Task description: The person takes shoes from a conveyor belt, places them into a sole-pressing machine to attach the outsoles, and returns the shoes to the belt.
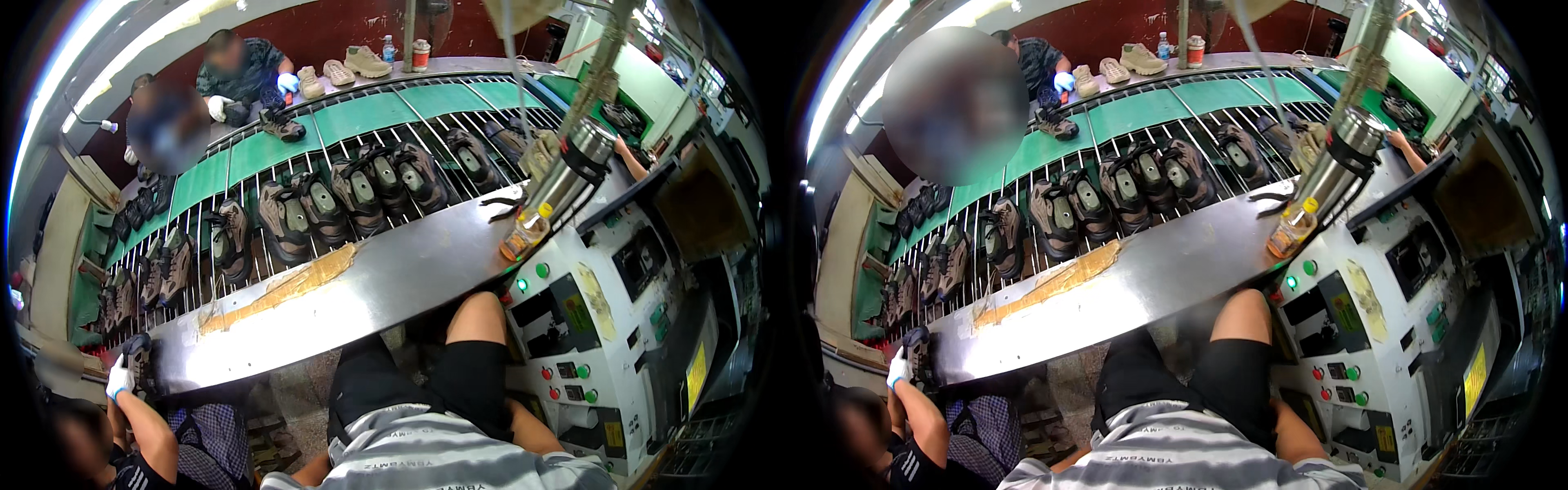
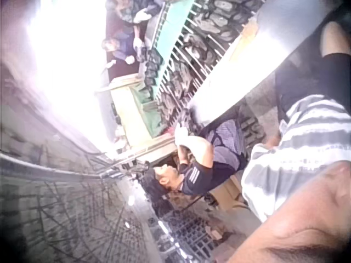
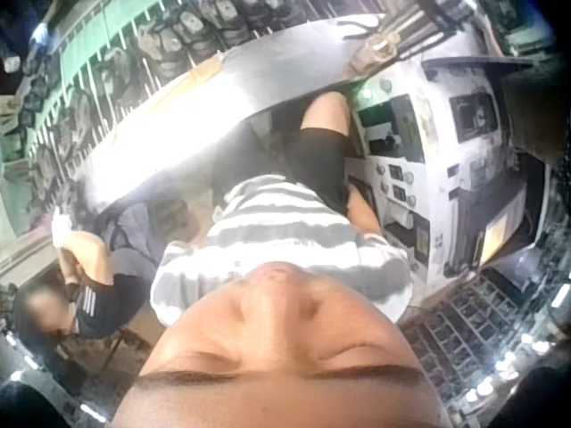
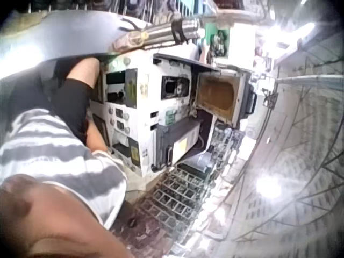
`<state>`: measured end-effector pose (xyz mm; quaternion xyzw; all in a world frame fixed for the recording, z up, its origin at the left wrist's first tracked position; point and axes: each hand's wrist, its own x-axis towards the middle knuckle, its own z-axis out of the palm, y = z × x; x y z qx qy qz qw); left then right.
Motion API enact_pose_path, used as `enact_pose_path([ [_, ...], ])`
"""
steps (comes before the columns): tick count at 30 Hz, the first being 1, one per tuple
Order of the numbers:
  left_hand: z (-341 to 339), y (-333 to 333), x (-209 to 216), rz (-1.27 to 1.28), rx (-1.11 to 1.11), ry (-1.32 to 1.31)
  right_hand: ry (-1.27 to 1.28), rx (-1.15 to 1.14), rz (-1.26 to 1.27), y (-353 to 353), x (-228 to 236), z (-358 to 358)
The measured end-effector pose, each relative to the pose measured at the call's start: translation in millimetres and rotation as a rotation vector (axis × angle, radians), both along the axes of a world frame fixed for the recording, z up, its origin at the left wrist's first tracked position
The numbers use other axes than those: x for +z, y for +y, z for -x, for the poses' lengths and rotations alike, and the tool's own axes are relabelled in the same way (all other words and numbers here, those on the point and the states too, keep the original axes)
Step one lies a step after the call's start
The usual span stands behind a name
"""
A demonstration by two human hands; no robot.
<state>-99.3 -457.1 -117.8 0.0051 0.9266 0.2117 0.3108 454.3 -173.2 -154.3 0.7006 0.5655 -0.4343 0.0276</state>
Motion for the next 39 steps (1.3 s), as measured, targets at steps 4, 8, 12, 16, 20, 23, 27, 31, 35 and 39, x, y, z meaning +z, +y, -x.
enact_pose_path([
  [4,104,24,44,-0.089,0.061,0.212,-0.087,-0.054,0.004,7,26,29],
  [8,234,52,125,-0.090,0.087,0.355,-0.134,-0.098,0.028,17,36,60],
  [12,312,89,161,-0.004,0.055,0.358,-0.187,-0.195,0.079,25,64,74],
  [16,334,127,170,0.068,0.020,0.289,-0.219,-0.235,0.107,32,72,85],
  [20,313,172,167,0.108,-0.069,0.174,-0.235,-0.263,0.122,33,69,86],
  [23,258,186,156,0.149,-0.189,-0.018,-0.227,-0.248,0.099,38,61,72],
  [27,134,223,129,0.332,-0.568,-0.634,-0.219,-0.203,0.053,29,42,46],
  [31,3,296,186,0.195,-1.289,-0.899,-0.193,-0.138,0.006,21,27,22],
  [35,-20,378,271,-0.477,-1.068,-0.065,-0.181,-0.123,-0.015,15,21,16],
  [39,67,464,220,-0.660,-0.831,1.095,-0.165,-0.070,-0.032,24,13,23],
])
